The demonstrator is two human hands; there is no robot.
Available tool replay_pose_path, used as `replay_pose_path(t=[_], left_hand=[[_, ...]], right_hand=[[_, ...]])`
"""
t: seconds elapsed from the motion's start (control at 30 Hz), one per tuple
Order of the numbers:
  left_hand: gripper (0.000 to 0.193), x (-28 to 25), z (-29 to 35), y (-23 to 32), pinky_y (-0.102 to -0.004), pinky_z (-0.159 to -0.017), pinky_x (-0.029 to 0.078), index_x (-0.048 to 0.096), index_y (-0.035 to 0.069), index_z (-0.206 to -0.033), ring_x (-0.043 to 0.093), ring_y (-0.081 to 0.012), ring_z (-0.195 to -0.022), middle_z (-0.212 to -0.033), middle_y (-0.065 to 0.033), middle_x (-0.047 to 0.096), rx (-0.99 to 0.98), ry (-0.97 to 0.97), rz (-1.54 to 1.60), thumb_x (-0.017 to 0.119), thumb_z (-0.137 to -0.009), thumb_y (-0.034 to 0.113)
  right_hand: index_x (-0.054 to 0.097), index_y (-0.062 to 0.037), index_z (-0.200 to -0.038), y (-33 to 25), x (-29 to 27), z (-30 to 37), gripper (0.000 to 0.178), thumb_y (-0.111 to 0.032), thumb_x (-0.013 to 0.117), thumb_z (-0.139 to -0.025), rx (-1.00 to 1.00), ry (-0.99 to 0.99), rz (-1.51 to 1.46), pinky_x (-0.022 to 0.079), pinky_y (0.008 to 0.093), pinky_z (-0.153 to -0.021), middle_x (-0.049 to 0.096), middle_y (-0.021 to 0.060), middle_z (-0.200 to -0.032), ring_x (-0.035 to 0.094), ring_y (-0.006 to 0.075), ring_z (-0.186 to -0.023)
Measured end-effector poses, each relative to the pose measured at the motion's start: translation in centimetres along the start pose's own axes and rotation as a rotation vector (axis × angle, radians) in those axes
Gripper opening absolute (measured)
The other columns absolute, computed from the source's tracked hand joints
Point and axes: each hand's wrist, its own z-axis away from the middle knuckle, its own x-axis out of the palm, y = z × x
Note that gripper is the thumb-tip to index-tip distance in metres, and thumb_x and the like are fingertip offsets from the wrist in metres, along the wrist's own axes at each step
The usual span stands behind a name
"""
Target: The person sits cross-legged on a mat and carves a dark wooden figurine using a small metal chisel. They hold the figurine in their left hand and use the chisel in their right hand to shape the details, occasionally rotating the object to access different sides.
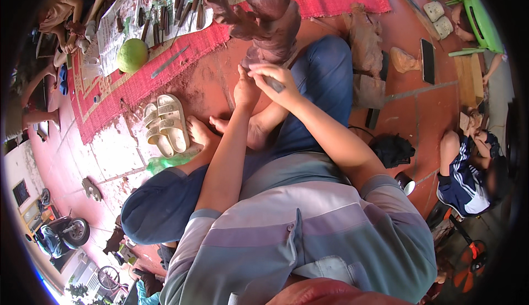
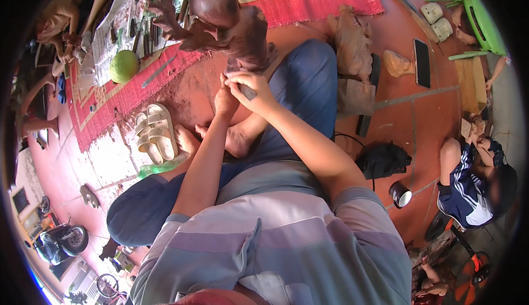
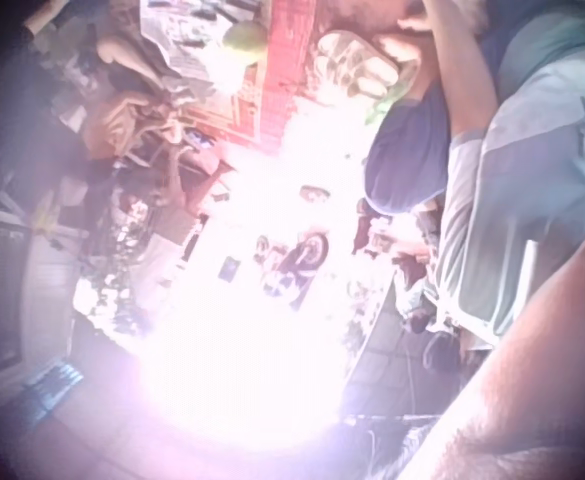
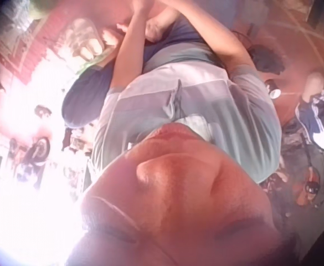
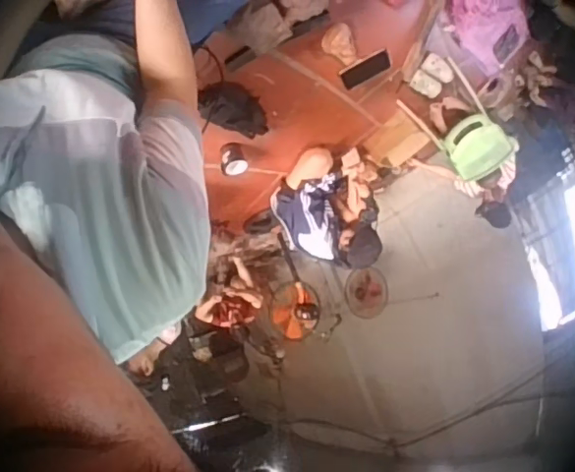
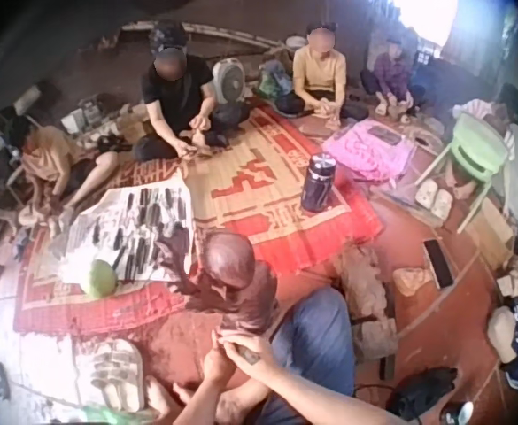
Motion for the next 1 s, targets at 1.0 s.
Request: replay_pose_path(t=[1.0], left_hand=[[0.106, 0.9, 0.6, 0.1, -0.0444, -0.098, 0.043, 0.011, 0.002, -0.148, 0.044, -0.0409, -0.126, -0.138, -0.0353, 0.035, 0.181, 0.208, 0.249, 0.071, -0.074, 0.048]], right_hand=[[0.070, 0.0038, -0.090, -1.5, -10.3, 3.2, 0.014, -0.005, 0.061, -0.084, 0.448, 0.083, -0.311, 0.049, 0.0260, -0.085, 0.070, 0.0112, -0.098, 0.064, 0.0160, -0.094]])
